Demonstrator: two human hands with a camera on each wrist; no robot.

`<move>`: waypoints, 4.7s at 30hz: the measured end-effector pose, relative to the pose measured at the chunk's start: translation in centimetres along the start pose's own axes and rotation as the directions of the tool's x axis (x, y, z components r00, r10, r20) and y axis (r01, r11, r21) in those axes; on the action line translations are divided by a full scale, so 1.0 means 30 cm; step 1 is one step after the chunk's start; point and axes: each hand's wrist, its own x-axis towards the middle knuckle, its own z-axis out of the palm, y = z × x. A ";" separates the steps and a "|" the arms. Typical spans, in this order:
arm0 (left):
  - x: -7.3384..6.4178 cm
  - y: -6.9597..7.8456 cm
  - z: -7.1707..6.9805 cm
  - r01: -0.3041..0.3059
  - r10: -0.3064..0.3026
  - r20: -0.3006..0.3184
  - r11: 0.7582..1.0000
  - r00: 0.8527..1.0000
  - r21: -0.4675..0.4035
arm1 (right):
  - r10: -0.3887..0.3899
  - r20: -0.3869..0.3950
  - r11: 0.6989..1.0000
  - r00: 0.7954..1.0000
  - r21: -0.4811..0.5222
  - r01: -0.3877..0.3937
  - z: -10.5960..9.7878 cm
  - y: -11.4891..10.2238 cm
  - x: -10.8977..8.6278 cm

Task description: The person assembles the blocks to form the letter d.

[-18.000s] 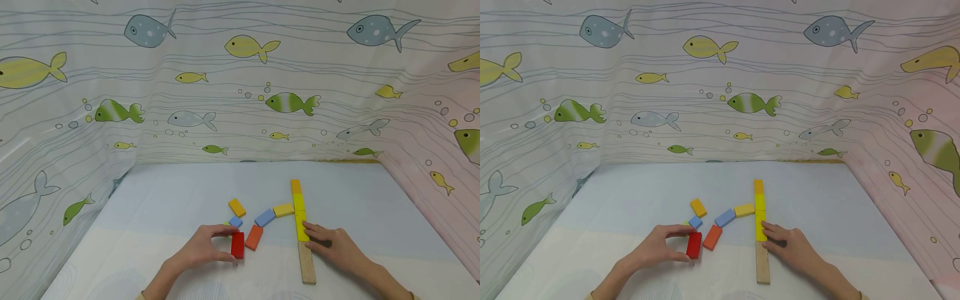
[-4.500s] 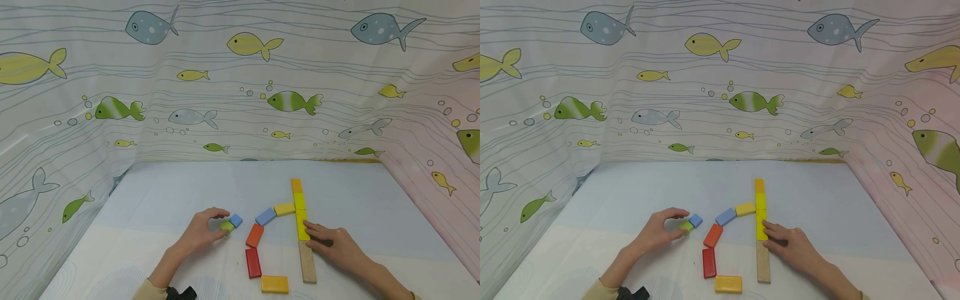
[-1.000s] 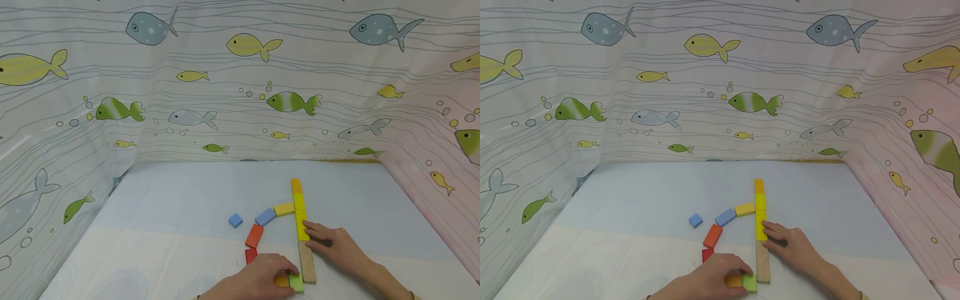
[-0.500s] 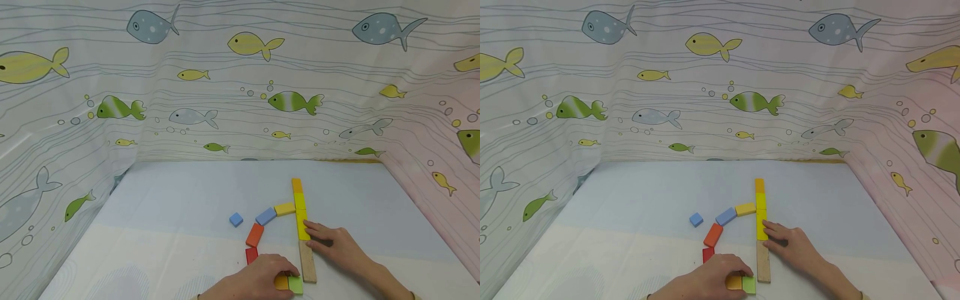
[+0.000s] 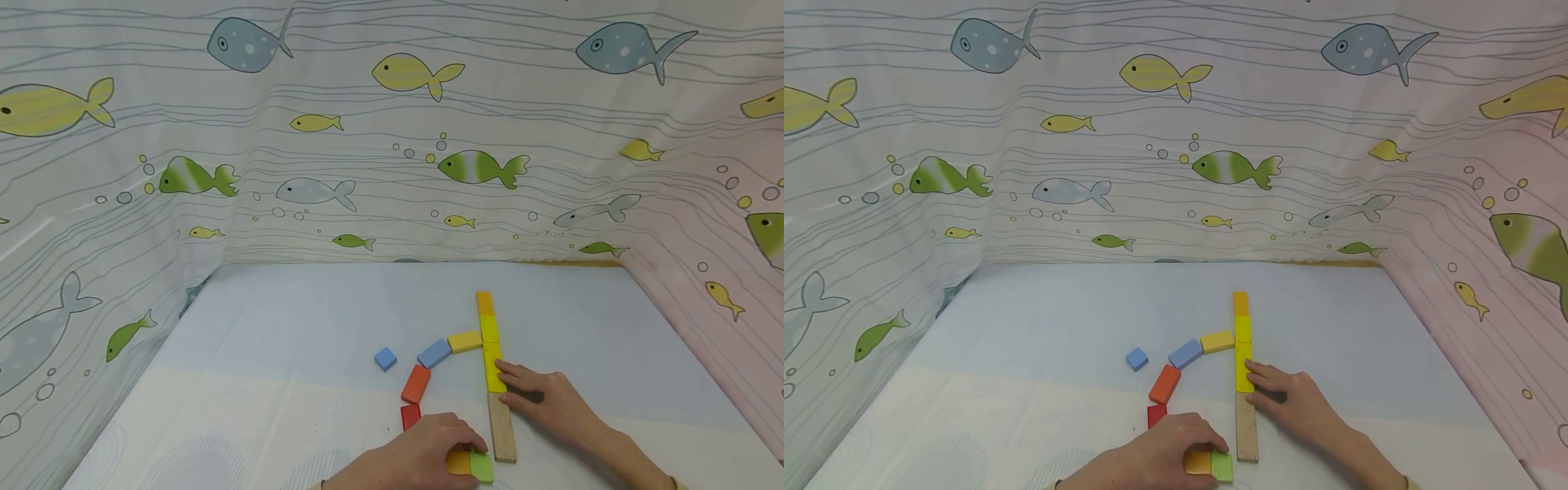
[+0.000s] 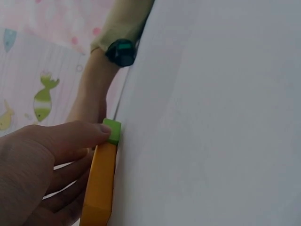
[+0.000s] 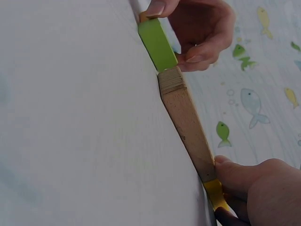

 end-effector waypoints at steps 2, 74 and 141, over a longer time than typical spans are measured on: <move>-0.001 0.001 0.001 0.017 -0.017 0.009 1.000 1.000 -0.012 | -0.004 -0.002 1.000 1.000 0.001 0.004 0.001 0.000 -0.001; -0.123 -0.343 -0.258 0.231 -0.298 -0.582 0.954 0.757 -0.189 | -0.037 -0.021 0.999 0.999 -0.008 0.037 0.000 -0.001 -0.002; 0.046 0.041 0.035 -0.165 0.163 -0.106 0.986 0.981 -0.015 | -0.010 -0.017 1.000 1.000 -0.004 0.010 -0.002 -0.002 -0.003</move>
